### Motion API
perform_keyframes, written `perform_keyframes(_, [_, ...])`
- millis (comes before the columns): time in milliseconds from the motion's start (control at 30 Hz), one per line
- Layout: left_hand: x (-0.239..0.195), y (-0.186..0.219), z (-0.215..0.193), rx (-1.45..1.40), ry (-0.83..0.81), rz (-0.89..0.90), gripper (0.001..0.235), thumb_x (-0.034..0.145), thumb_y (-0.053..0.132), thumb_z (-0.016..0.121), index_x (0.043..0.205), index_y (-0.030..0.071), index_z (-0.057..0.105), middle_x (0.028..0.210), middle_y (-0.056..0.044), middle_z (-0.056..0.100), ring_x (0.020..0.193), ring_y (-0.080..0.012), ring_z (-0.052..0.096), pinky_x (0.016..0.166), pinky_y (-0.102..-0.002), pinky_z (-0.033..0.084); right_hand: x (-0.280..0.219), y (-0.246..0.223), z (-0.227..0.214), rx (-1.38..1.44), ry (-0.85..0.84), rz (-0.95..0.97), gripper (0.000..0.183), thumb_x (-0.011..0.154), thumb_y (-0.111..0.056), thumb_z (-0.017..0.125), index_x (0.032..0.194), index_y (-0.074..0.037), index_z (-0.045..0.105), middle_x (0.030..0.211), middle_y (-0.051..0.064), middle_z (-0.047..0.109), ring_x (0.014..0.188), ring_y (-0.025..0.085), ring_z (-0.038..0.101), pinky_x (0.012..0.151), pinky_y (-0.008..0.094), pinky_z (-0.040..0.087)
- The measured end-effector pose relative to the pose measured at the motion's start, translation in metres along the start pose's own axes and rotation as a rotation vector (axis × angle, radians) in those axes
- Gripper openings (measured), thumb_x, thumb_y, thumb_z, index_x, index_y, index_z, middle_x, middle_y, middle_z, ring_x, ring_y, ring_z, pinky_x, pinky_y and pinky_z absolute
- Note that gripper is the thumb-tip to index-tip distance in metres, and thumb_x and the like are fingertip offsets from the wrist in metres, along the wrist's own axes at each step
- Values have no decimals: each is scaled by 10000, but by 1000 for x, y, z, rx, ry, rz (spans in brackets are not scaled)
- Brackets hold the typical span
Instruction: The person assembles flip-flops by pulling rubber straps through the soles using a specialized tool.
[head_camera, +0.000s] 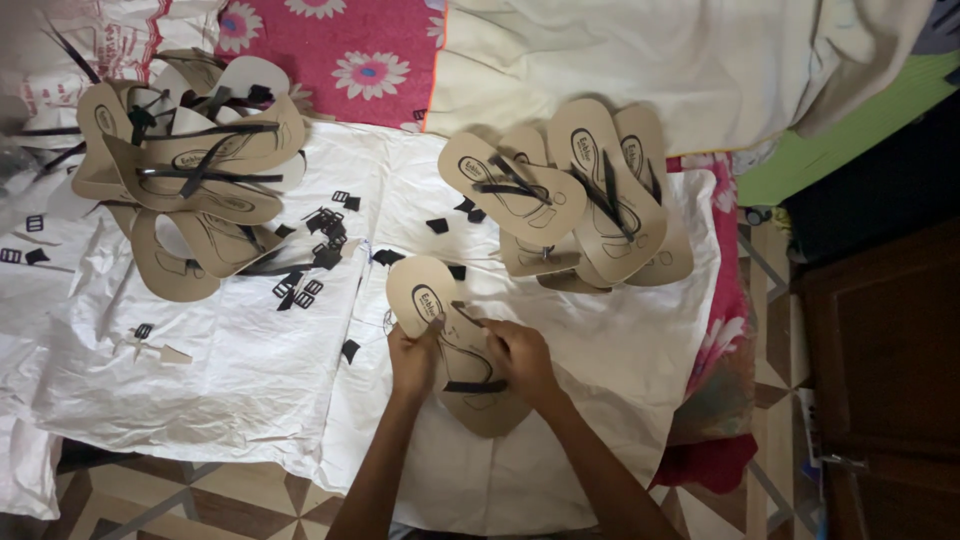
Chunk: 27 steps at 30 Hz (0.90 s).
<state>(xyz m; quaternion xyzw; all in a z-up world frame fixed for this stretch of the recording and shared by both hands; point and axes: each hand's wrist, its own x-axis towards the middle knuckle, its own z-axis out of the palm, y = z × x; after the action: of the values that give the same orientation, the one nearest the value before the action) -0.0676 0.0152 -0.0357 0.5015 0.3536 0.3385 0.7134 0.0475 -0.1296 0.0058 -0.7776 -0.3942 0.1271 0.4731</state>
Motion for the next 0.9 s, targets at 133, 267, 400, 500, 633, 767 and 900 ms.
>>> perform_keyframes(133, [12, -23, -9, -18, -36, 1, 68, 942, 38, 693, 993, -3, 712, 834, -14, 713, 664, -68, 592, 560, -233, 446, -1, 7, -1, 18, -58, -37, 237, 960, -182, 613, 1132, -66, 729, 825, 209, 690, 672, 344, 672, 632, 406, 509])
perform_keyframes(267, [26, -51, -17, -62, -60, 7, 22, 927, 1, 694, 947, 5, 688, 786, 10, 677, 608, -48, 535, 506, -231, 397, -1, 7, -4, 24, -83, -32, 225, 989, -201, 589, 1145, -84, 703, 771, 223, 652, 651, 379, 651, 603, 430, 491])
perform_keyframes(400, [23, -37, -12, -55, -101, 36, 49, 945, 7, 673, 911, 2, 707, 752, 10, 651, 588, -45, 501, 488, -230, 364, 1, 2, -5, 5, -109, 12, 224, 1011, -219, 569, 1166, -102, 682, 745, 223, 634, 634, 387, 637, 598, 446, 480])
perform_keyframes(500, [17, -13, -7, -16, -117, 51, 57, 942, 33, 681, 918, 20, 731, 792, 26, 709, 640, -29, 580, 548, -221, 448, 3, 6, -2, 8, -102, -5, 213, 1031, -221, 550, 1180, -115, 659, 753, 213, 641, 654, 389, 642, 615, 458, 484])
perform_keyframes(633, [22, -18, -11, 174, -131, -35, 84, 933, 63, 703, 881, 10, 740, 680, 24, 638, 528, -49, 456, 462, -258, 330, 10, 15, 9, -4, -91, -49, 179, 1042, -216, 545, 1185, -130, 612, 741, 201, 639, 666, 391, 640, 620, 480, 471])
perform_keyframes(767, [26, -24, -13, 170, -177, 54, 61, 915, 32, 718, 875, -9, 741, 707, 17, 639, 581, -54, 483, 506, -266, 360, 17, -1, 10, -3, -97, 24, 185, 1033, -222, 549, 1197, -140, 530, 685, 187, 614, 626, 390, 630, 590, 493, 453])
perform_keyframes(900, [18, -1, 1, 76, -231, 69, 64, 928, 39, 689, 920, -3, 737, 784, 4, 688, 663, -55, 568, 573, -256, 451, 23, 4, 18, 2, -101, 43, 207, 1041, -240, 544, 1206, -132, 482, 637, 165, 589, 588, 376, 617, 575, 492, 447])
